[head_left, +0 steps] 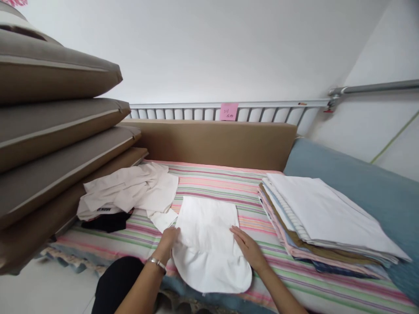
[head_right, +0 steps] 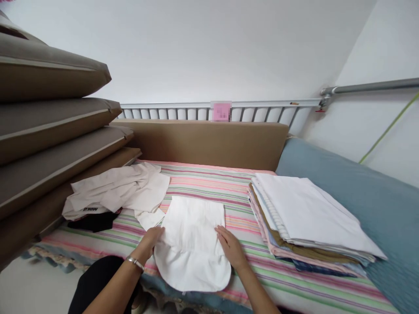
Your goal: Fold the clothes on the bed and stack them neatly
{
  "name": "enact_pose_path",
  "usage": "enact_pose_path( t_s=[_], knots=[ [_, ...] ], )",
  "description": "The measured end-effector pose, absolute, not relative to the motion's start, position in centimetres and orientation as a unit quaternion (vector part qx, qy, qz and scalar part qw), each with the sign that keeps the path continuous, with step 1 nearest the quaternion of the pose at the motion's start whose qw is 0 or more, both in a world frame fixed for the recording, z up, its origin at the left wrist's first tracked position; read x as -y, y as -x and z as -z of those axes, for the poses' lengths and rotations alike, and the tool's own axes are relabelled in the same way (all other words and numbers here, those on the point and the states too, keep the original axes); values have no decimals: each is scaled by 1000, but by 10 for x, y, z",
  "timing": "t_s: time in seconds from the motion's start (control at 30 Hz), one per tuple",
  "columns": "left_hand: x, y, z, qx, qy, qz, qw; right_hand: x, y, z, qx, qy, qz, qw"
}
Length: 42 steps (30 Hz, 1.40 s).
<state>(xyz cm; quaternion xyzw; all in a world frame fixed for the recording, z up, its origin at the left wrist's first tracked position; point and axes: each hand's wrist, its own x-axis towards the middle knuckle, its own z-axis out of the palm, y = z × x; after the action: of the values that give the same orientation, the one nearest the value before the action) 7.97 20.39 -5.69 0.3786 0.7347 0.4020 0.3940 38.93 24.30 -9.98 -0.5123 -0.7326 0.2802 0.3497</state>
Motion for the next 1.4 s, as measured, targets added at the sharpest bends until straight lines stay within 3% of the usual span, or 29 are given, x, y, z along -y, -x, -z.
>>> enact_pose_path(
  t_s=[0.4,0.53,0.7,0.83,1.0,1.07,1.4],
  knots=[
    [-205,-61,49,-768,-541,-263,221,-234,-393,86,753,512,-247,332],
    [-182,-54,49,-612,-737,-279,71,-201,-405,73,820,451,-153,318],
    [-144,-28,68,-422,-892,-156,-39,-160,-414,63,902,371,-99,199],
    [-140,-20,74,-426,-891,-157,22,-157,-411,59,890,387,-131,201],
    [-169,-25,72,-543,-735,-286,289,-175,-408,60,769,463,-326,298],
    [-181,-28,70,-580,-662,-332,340,-185,-406,63,707,514,-369,316],
    [-206,-43,79,-643,-608,-363,293,-211,-391,79,620,625,-333,338]
  ],
)
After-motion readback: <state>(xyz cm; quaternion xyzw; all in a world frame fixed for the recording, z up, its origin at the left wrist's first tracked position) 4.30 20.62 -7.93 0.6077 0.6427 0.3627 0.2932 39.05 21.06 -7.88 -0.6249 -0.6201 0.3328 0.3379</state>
